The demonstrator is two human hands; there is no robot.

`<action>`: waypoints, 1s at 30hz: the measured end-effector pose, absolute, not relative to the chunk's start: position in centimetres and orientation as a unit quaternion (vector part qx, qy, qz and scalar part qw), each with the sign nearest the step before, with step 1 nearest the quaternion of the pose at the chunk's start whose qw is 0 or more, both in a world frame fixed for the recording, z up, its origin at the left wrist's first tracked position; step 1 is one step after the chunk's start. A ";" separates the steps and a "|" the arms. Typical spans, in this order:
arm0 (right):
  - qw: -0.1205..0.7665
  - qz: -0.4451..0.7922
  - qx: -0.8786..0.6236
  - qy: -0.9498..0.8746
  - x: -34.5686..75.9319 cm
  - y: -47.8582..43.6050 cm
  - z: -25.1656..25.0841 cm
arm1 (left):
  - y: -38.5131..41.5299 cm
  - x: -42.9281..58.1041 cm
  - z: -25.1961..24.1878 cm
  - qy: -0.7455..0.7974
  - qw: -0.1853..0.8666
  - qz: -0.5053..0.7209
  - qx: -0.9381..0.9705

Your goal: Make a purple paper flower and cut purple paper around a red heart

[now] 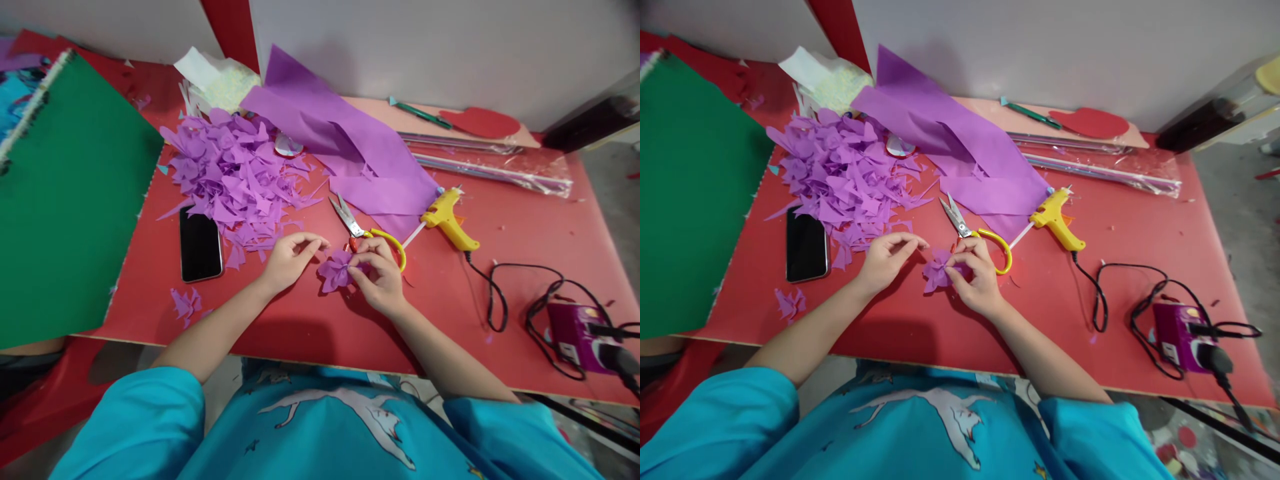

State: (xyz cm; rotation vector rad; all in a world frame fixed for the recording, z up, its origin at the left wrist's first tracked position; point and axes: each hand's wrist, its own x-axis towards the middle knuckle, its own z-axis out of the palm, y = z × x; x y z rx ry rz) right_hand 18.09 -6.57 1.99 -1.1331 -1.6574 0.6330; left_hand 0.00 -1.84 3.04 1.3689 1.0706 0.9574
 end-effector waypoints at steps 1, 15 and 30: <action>0.495 0.262 -0.468 -0.683 18.1 -6.6 2.0 | -1.9 0.0 3.0 0.455 0.551 0.396 0.576; 0.488 0.289 -0.462 -0.681 18.3 -6.6 1.8 | -2.1 0.1 2.7 0.459 0.611 0.378 0.522; 0.459 0.369 -0.416 -0.693 18.6 -6.6 1.5 | -2.2 0.3 3.2 0.391 0.730 0.231 0.510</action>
